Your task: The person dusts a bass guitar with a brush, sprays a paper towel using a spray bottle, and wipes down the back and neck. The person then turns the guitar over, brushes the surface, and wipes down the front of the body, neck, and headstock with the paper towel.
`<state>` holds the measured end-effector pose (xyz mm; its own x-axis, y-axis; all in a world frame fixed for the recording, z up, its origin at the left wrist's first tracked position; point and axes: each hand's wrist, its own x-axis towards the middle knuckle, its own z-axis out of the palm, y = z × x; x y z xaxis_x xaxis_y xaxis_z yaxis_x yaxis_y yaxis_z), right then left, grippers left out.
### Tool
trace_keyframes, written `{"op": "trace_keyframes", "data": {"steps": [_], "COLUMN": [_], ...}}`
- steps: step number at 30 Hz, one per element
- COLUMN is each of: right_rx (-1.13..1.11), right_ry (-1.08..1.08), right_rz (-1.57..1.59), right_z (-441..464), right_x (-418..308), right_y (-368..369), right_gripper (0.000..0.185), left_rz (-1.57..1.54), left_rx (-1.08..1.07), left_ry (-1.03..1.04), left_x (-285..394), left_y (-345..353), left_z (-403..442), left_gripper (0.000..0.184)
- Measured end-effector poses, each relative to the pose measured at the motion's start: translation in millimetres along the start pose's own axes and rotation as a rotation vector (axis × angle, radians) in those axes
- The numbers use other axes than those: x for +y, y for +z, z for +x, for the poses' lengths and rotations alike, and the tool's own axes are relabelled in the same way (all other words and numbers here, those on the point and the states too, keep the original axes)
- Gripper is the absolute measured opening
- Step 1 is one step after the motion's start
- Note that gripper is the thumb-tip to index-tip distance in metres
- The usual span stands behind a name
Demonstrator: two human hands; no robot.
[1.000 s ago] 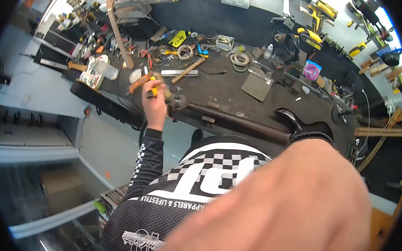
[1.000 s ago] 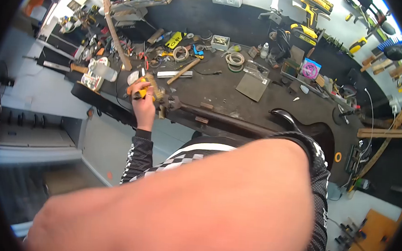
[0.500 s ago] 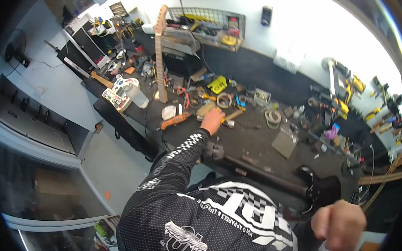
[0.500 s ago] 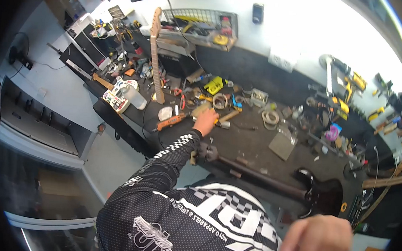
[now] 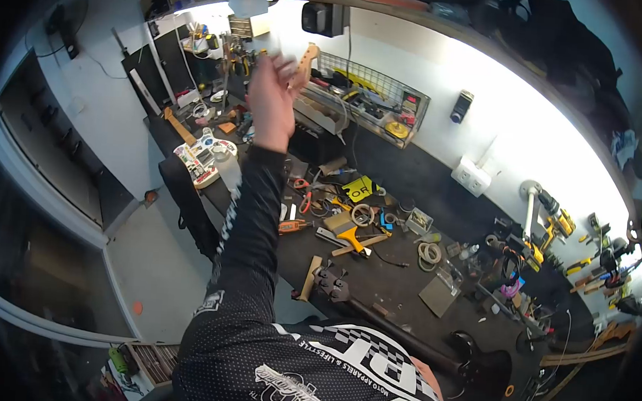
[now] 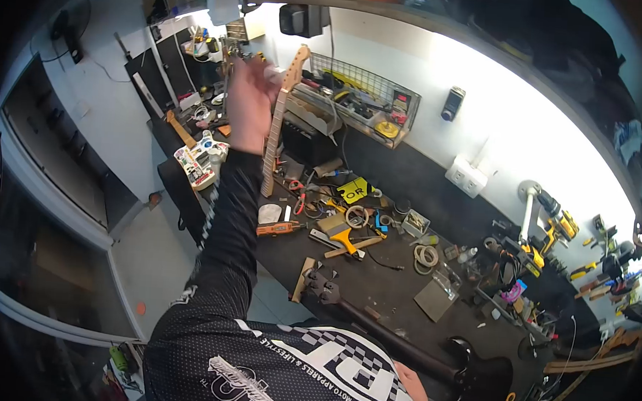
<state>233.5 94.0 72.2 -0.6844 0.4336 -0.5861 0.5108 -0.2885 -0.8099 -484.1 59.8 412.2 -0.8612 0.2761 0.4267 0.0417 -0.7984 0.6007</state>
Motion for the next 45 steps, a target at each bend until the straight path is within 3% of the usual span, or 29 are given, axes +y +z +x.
{"op": "trace_keyframes", "data": {"steps": [2,5,6,9,10,14,17,20,27,29,34,37,40,44,45], "right_rx": [0.064,0.04,0.13,0.341,0.343,0.321,0.286,0.26,0.197,0.184,0.184,0.257,0.411,0.353,0.338], "right_ry": [0.014,-0.332,-0.346,-0.127,-0.1,-0.026,-0.046,-0.059,-0.028,-0.011,-0.003,-0.023,-0.026,-0.019,-0.027], "right_rz": [0.02,0.579,0.733,0.475,0.423,0.214,0.199,0.085,-0.019,-0.006,0.061,0.121,0.175,0.307,0.304], "right_z": [-34,-11,-9,10,17,20,20,18,11,8,-4,-17,-21,-29,-35], "right_x": [-90,-44,-53,-34,-25,-23,-25,-13,-12,-13,-22,-28,-34,-29,-28], "right_y": [26,3,14,12,13,25,37,42,54,58,71,79,90,109,117], "right_gripper": [0.048,0.034,0.025,0.023,0.021,0.023,0.025,0.025,0.027,0.028,0.03,0.034,0.049,0.019,0.022], "left_rz": [-0.159,-0.254,-0.27,-0.253,-0.271,-0.32,-0.355,-0.369,-0.17,-0.172,0.073,0.195,0.353,0.301,0.277], "left_rx": [0.017,-0.133,-0.2,-0.149,-0.018,0.19,0.297,0.275,0.557,0.607,0.681,0.638,0.53,0.315,0.263], "left_ry": [-0.045,-0.128,-0.143,-0.03,-0.043,0.123,0.11,0.163,0.05,0.029,0.099,0.253,0.106,-0.23,-0.322], "left_x": [55,96,100,91,94,80,73,36,32,16,-2,-21,-28,-47,-51], "left_y": [28,46,50,58,69,82,76,32,-6,-44,-113,-154,-161,-169,-166], "left_z": [39,79,90,129,127,131,133,142,73,64,-10,-47,-93,-136,-148], "left_gripper": [0.065,0.077,0.079,0.074,0.057,0.046,0.046,0.052,0.048,0.052,0.045,0.061,0.06,0.05,0.048]}}
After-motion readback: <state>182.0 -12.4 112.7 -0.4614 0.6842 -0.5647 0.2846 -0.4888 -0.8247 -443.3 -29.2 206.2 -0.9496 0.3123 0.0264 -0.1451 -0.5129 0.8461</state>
